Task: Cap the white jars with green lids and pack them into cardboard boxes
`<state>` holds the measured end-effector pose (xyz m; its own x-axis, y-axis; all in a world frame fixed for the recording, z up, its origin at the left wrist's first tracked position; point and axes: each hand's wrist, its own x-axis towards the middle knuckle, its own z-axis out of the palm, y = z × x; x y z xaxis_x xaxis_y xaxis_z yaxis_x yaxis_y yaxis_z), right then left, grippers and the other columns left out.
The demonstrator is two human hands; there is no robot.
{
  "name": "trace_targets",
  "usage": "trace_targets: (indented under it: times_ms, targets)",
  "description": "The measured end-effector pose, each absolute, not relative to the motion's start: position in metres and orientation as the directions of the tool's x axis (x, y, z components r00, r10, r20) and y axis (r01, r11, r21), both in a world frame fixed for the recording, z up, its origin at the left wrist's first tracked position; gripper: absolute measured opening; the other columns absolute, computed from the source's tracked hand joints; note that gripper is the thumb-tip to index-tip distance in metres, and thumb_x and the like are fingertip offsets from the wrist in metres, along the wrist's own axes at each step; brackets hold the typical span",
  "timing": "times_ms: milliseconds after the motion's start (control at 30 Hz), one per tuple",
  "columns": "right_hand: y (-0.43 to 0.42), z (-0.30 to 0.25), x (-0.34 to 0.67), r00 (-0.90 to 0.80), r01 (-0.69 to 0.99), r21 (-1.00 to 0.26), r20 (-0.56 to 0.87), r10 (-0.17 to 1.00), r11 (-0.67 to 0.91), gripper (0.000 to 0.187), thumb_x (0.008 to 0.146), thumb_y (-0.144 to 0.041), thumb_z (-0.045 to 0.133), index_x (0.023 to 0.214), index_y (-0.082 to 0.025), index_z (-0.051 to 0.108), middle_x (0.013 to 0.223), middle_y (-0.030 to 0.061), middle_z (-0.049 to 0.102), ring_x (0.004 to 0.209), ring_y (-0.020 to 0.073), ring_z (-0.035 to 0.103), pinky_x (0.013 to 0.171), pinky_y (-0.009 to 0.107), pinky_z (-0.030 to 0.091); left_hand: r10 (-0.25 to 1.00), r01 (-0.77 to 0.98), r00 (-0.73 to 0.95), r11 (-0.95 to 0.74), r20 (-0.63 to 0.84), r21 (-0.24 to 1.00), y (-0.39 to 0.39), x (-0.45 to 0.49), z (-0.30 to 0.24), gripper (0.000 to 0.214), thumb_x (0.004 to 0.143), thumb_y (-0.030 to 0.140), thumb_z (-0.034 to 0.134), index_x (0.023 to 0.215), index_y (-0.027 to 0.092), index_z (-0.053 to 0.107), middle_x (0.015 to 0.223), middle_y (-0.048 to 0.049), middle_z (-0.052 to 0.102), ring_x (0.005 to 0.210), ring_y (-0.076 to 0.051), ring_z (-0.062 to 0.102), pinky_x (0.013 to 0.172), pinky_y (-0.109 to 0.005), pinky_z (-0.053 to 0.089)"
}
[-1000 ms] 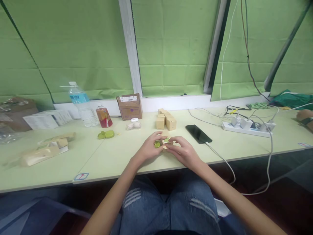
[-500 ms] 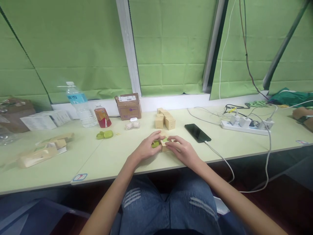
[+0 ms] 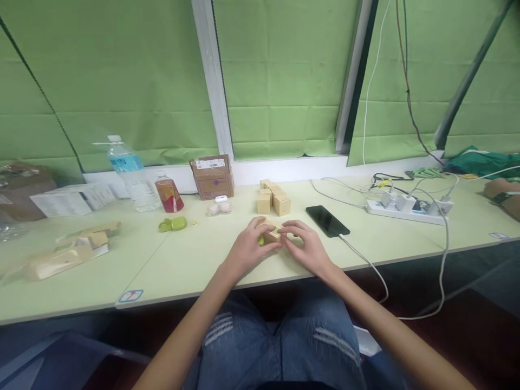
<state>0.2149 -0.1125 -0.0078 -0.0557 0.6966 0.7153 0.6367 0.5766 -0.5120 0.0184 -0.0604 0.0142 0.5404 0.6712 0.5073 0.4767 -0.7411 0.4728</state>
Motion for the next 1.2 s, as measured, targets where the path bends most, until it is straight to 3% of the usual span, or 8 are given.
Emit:
trace_targets:
  times_ms: [133, 300, 433, 533, 633, 800, 933, 1200]
  targets:
    - [-0.118, 0.001, 0.214, -0.099, 0.669, -0.531, 0.630, 0.770, 0.520, 0.031, 0.092, -0.030, 0.065, 0.123, -0.024, 0.067, 0.118, 0.0091, 0.070, 0.108, 0.0261, 0.067, 0.094, 0.041, 0.054, 0.644, 0.544, 0.549, -0.759, 0.532, 0.358, -0.074, 0.029, 0.012, 0.059, 0.088, 0.036, 0.071, 0.143, 0.026, 0.052, 0.155, -0.0156, 0.040, 0.141, -0.035, 0.045, 0.112, -0.051, 0.041]
    - [-0.114, -0.002, 0.226, -0.077, 0.728, -0.519, 0.587, 0.806, 0.448, 0.044, 0.091, -0.028, 0.065, 0.134, -0.021, 0.058, 0.115, 0.0124, 0.067, 0.104, 0.0282, 0.066, 0.091, 0.044, 0.054, 0.530, 0.496, 0.646, -0.838, 0.549, 0.225, -0.083, 0.034, 0.021, 0.065, 0.089, 0.019, 0.066, 0.149, 0.031, 0.043, 0.156, -0.0130, 0.040, 0.145, -0.033, 0.039, 0.116, -0.051, 0.034]
    - [-0.107, -0.005, 0.246, -0.054, 0.620, -0.619, 0.579, 0.814, 0.482, 0.057, 0.092, -0.035, 0.065, 0.145, -0.025, 0.046, 0.136, 0.0134, 0.057, 0.123, 0.0295, 0.059, 0.100, 0.046, 0.052, 0.621, 0.537, 0.545, -0.775, 0.564, 0.334, -0.077, 0.019, 0.031, 0.074, 0.086, 0.037, 0.071, 0.151, 0.026, 0.038, 0.152, -0.0168, 0.044, 0.139, -0.034, 0.046, 0.110, -0.048, 0.042]
    - [-0.105, -0.005, 0.256, -0.082, 0.456, -0.742, 0.515, 0.853, 0.491, 0.058, 0.093, -0.040, 0.064, 0.145, -0.027, 0.044, 0.138, 0.0125, 0.055, 0.130, 0.0291, 0.056, 0.103, 0.046, 0.051, 0.760, 0.627, 0.461, -0.644, 0.458, 0.439, -0.071, 0.004, 0.034, 0.089, 0.072, 0.050, 0.081, 0.147, 0.021, 0.043, 0.130, -0.0177, 0.062, 0.120, -0.037, 0.060, 0.096, -0.046, 0.050]
    - [-0.104, -0.007, 0.260, -0.179, 0.281, -0.835, 0.439, 0.881, 0.473, 0.059, 0.095, -0.041, 0.062, 0.148, -0.028, 0.038, 0.133, 0.0110, 0.058, 0.125, 0.0265, 0.061, 0.104, 0.046, 0.052, 0.800, 0.647, 0.526, -0.597, 0.289, 0.475, -0.068, -0.002, 0.036, 0.069, 0.070, 0.046, 0.081, 0.131, 0.023, 0.059, 0.101, -0.0089, 0.071, 0.096, -0.032, 0.067, 0.079, -0.038, 0.053]
    - [-0.102, -0.011, 0.257, -0.277, 0.162, -0.860, 0.431, 0.859, 0.484, 0.058, 0.094, -0.038, 0.065, 0.145, -0.026, 0.041, 0.138, 0.0123, 0.059, 0.130, 0.0256, 0.058, 0.111, 0.048, 0.047, 0.718, 0.519, 0.624, -0.676, 0.309, 0.524, -0.072, 0.004, 0.046, 0.031, 0.082, 0.039, 0.070, 0.109, 0.024, 0.073, 0.100, -0.0037, 0.074, 0.091, -0.025, 0.067, 0.082, -0.034, 0.052]
    - [-0.104, -0.008, 0.254, -0.312, 0.147, -0.859, 0.430, 0.847, 0.490, 0.054, 0.095, -0.036, 0.065, 0.143, -0.025, 0.043, 0.142, 0.0125, 0.056, 0.135, 0.0246, 0.055, 0.115, 0.047, 0.043, 0.648, 0.417, 0.669, -0.733, 0.364, 0.537, -0.076, 0.008, 0.053, 0.029, 0.086, 0.039, 0.068, 0.110, 0.025, 0.076, 0.107, -0.0048, 0.075, 0.095, -0.024, 0.067, 0.090, -0.035, 0.052]
    - [-0.110, -0.003, 0.248, -0.345, 0.221, -0.806, 0.462, 0.817, 0.549, 0.054, 0.096, -0.036, 0.064, 0.145, -0.026, 0.045, 0.143, 0.0125, 0.058, 0.134, 0.0265, 0.056, 0.111, 0.048, 0.049, 0.654, 0.490, 0.648, -0.751, 0.391, 0.443, -0.078, 0.008, 0.054, 0.031, 0.092, 0.033, 0.061, 0.119, 0.028, 0.075, 0.102, -0.0075, 0.067, 0.094, -0.024, 0.065, 0.088, -0.036, 0.053]
